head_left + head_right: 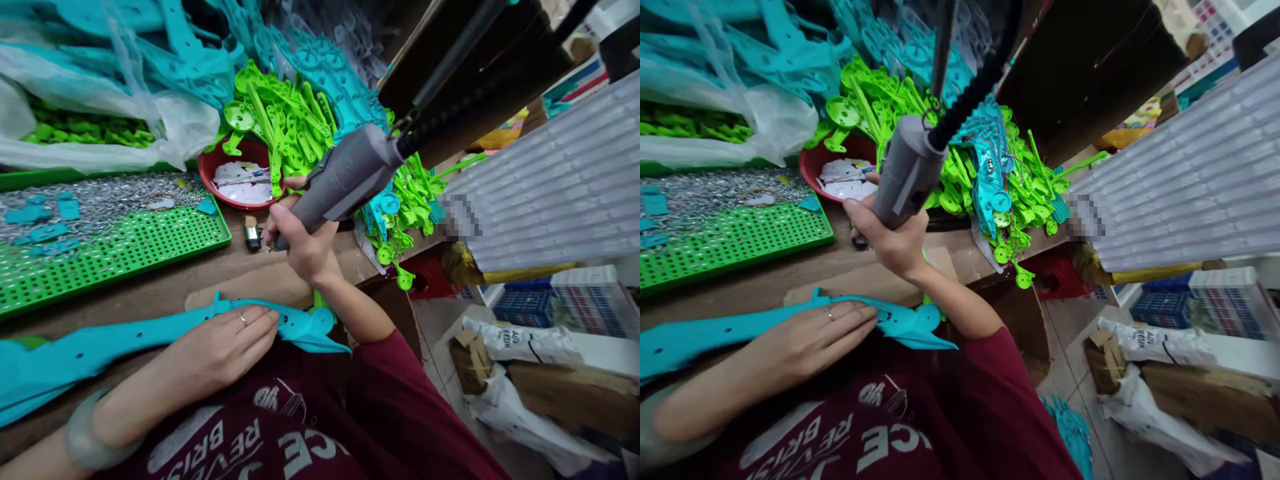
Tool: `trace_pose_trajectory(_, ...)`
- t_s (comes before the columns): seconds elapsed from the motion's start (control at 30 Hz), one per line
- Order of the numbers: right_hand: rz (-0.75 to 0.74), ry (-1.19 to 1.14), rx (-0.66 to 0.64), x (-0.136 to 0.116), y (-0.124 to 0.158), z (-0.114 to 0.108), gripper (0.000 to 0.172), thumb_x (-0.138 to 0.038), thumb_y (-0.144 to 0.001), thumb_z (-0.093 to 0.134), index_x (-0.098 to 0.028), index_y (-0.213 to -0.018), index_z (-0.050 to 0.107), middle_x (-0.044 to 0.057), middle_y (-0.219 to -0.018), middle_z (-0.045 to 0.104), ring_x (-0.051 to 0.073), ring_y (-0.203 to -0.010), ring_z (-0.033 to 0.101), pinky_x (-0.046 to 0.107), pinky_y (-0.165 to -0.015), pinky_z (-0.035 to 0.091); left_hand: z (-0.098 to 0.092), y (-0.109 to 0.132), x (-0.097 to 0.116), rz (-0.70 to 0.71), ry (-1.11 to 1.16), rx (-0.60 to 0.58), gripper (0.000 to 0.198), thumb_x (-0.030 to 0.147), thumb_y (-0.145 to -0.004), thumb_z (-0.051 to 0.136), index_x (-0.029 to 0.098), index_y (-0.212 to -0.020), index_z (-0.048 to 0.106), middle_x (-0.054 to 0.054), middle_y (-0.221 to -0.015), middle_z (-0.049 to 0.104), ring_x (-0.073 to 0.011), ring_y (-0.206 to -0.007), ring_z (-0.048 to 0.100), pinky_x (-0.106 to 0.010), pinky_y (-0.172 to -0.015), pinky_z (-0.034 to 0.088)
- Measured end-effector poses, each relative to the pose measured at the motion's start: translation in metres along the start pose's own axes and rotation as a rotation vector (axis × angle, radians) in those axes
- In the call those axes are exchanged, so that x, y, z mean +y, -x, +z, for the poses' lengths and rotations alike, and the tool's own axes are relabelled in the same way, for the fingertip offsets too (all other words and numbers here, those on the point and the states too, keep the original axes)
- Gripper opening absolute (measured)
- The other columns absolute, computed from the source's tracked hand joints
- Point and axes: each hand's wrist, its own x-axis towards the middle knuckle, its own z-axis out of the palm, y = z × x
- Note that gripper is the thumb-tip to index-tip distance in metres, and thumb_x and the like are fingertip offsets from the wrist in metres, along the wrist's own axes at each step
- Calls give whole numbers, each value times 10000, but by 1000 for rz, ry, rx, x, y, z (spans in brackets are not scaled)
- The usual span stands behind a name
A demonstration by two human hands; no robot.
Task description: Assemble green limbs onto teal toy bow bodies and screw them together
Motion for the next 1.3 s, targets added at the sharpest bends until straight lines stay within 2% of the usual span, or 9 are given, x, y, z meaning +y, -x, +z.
trace_pose_trajectory(0.17,-14,-149,0,3,-8,7,344,-534,-797,726,-217,-800,591,-70,-557,549,101,-483,547,266,-500,503,-2,6,-1,-17,39,-11,315,6,-973,358,85,-1069,647,-107,-1052,717,-213,-1020,652,-328,-893,513)
trace_pose_trajectory(0.3,14,-223,33,2,-17,13,455,-554,-716,800,-243,-966,582,-91,-575,559,109,-485,553,269,-514,494,-2,3,-2,28,15,-15,342,-17,-952,364,106,-1056,666,-87,-1052,721,-199,-991,657,-330,-921,507)
trace_pose_trajectory(0.47,51,-199,52,4,-28,18,525,-676,-661,774,-249,-833,523,-78,-600,548,111,-540,568,271,-550,513,-12,-9,-14,121,32,-122,338,-23,-943,376,141,-978,669,-60,-1012,728,-173,-924,657,-278,-810,540)
trace_pose_trajectory(0.63,87,-187,62,7,-32,20,575,-722,-628,761,-263,-893,538,-73,-621,547,127,-610,599,264,-561,530,-15,-6,-16,81,86,-147,313,-15,-943,396,140,-1041,650,-74,-1059,718,-180,-989,648,-285,-879,535)
trace_pose_trajectory(0.83,70,-157,66,6,-31,21,500,-667,-697,751,-260,-867,515,-77,-620,544,114,-600,601,254,-576,552,-6,3,-14,85,80,-159,370,5,-943,383,152,-1163,642,-65,-1102,729,-168,-1029,662,-274,-922,539)
trace_pose_trajectory(0.93,27,-167,66,5,-29,22,468,-650,-734,733,-262,-864,506,-74,-624,547,115,-583,599,263,-566,559,-3,7,1,-17,45,-188,358,51,-961,382,117,-1210,630,-110,-1153,718,-223,-1114,651,-366,-981,530)
trace_pose_trajectory(1.07,-4,-139,48,8,-33,23,410,-605,-780,711,-263,-869,502,-69,-648,566,116,-576,604,278,-564,563,1,11,36,-160,-75,-229,425,81,-973,314,36,-1294,588,-215,-1314,638,-331,-1240,595,-513,-1029,474)
trace_pose_trajectory(1.2,-20,-181,47,2,-33,23,394,-543,-748,728,-266,-913,502,-110,-589,521,82,-492,557,241,-515,526,15,10,62,-231,-185,-207,476,31,-938,278,-24,-1282,602,-232,-1321,632,-299,-1249,582,-475,-1041,455)
trace_pose_trajectory(1.3,-22,-265,0,-16,-6,13,359,-419,-787,699,-287,-1037,478,-132,-562,487,74,-428,497,223,-450,466,29,6,71,-326,-233,-134,465,5,-920,301,-12,-1218,658,-190,-1265,673,-271,-1192,600,-436,-981,473)
